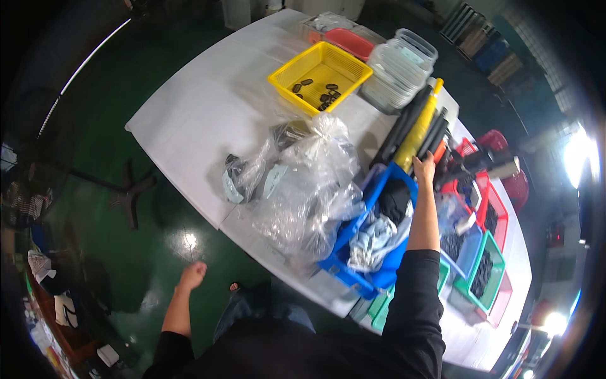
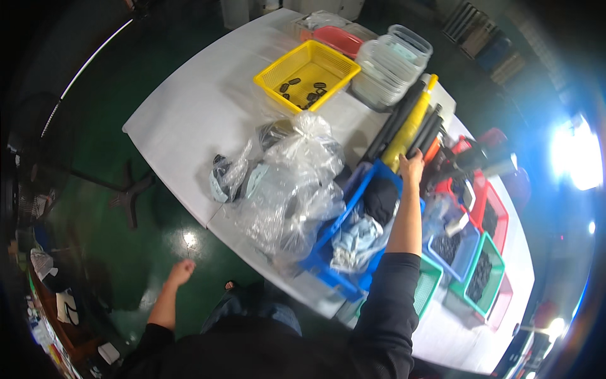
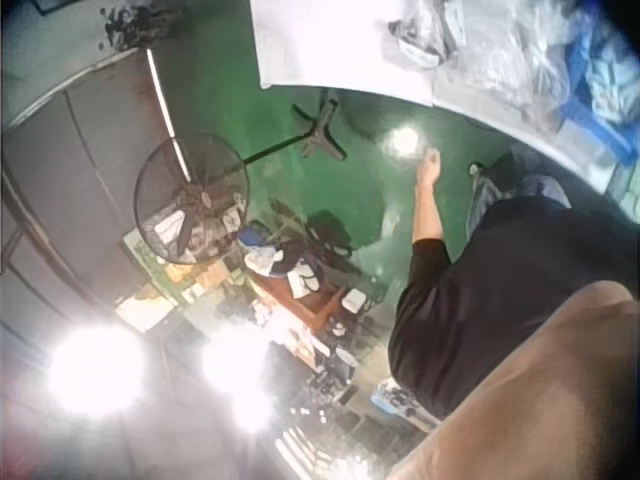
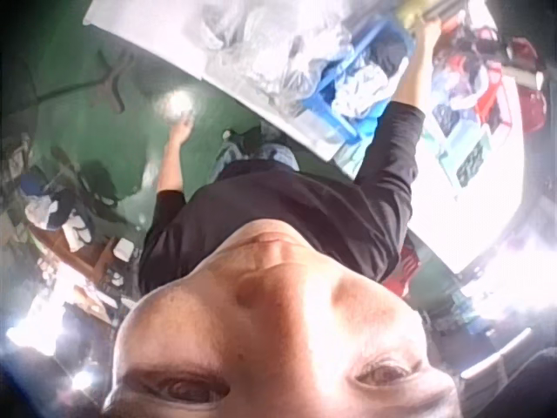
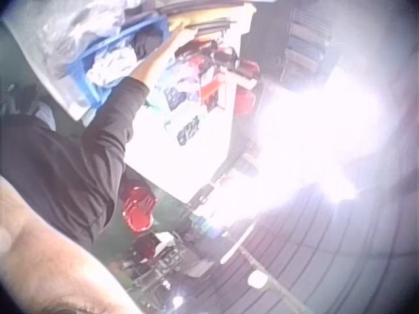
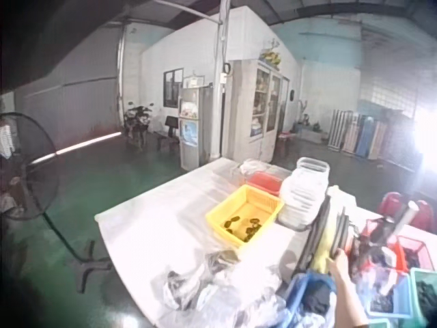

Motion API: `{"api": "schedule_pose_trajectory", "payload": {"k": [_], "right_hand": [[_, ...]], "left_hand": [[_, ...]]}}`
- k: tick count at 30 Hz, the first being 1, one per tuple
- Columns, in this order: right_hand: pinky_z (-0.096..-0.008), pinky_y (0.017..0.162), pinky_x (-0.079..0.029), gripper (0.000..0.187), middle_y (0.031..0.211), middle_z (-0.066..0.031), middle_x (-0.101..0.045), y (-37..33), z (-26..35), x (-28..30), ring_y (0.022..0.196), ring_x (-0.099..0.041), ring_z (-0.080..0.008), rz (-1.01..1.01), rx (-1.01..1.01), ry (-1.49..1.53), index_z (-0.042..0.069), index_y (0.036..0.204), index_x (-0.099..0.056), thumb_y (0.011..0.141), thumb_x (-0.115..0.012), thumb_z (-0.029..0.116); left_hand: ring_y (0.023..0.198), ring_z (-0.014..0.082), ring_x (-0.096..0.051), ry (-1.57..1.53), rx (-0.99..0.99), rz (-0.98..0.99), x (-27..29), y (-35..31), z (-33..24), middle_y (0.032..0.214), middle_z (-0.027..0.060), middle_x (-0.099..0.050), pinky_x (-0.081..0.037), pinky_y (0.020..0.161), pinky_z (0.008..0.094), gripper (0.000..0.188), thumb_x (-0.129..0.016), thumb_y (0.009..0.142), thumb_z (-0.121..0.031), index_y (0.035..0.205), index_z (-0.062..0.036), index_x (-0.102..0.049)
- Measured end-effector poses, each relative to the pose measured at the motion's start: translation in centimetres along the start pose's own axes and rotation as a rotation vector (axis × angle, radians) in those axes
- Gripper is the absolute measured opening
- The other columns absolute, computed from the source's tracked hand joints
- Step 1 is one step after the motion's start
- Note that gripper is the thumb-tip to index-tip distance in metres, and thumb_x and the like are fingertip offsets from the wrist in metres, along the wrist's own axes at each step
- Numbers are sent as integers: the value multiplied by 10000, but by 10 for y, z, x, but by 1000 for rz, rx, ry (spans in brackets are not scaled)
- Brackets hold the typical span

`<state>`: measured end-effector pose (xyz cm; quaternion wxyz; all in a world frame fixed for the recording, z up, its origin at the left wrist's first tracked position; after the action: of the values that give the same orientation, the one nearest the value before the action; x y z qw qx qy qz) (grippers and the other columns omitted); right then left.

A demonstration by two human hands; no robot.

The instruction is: The person moves a red plastic chair and places it under a table. They then use a yellow duster to wipe the surfaces of several tables, moving items like plastic baskets and a red tray aside to reach the work. The person continues dusting multiple tables in the room.

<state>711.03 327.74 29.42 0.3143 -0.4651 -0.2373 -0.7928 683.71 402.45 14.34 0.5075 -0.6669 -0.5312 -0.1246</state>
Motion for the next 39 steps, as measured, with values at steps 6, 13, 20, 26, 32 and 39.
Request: {"api": "schedule_pose_trajectory", "payload": {"k": [6,13,20,26,32,39], "right_hand": [[-467,994,-351,1064,1326,-343,-318,50,-3,-72,1210,-406,-430,128,-220,-17,74,1427,-89,667,-736,442],[-376,838,-458,728,1071,-161,-572,80,-19,-79,988,-572,-272,36,-65,655,14,1302,-350,721,-698,281],[-344,725,-516,386,966,-86,-589,53,51,1,870,-602,-208,166,113,1372,29,1154,-486,828,-620,186],[-409,897,-451,707,1231,-146,-435,-106,169,57,1089,-494,-262,9,397,1346,59,1363,-269,801,-656,244],[-422,1011,-321,1074,1382,-201,-228,-362,256,25,1246,-319,-308,518,646,1122,31,1413,28,713,-744,293],[-379,948,-369,707,1363,-128,-352,-467,336,26,1202,-395,-261,921,1312,682,53,1367,-325,764,-688,124]], "left_hand": [[1013,341,-583,24,445,281,-95,-60,58,1050,167,-628,-459,867,427,353,-511,838,-342,1049,-83,-626],[755,218,-649,-54,298,49,-76,-47,14,792,139,-660,-503,699,355,310,-547,851,-284,1005,-25,-619],[726,150,-610,-405,-201,-755,56,-9,-153,855,100,-616,-498,681,264,235,-480,862,53,1065,-23,-570],[978,184,-598,-626,-533,-563,139,-3,-302,1059,99,-612,-462,866,313,231,-551,861,-42,1089,-10,-572],[1208,257,-436,-560,-887,-297,190,-62,-358,1296,154,-452,-321,1020,378,798,-739,711,-291,1358,-67,-330],[1025,304,-579,-504,-272,-706,198,-177,-85,1096,177,-582,-442,891,356,819,-780,624,-249,1284,9,-369]]}}
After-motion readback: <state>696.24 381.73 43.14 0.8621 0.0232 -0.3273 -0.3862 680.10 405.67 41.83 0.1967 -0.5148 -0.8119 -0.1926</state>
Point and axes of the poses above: each hand's wrist, its own y-axis towards the middle knuckle, its own x-axis out of the back of the hand, z = x × y, the point moved 2 cm from there along y, towards the middle knuckle
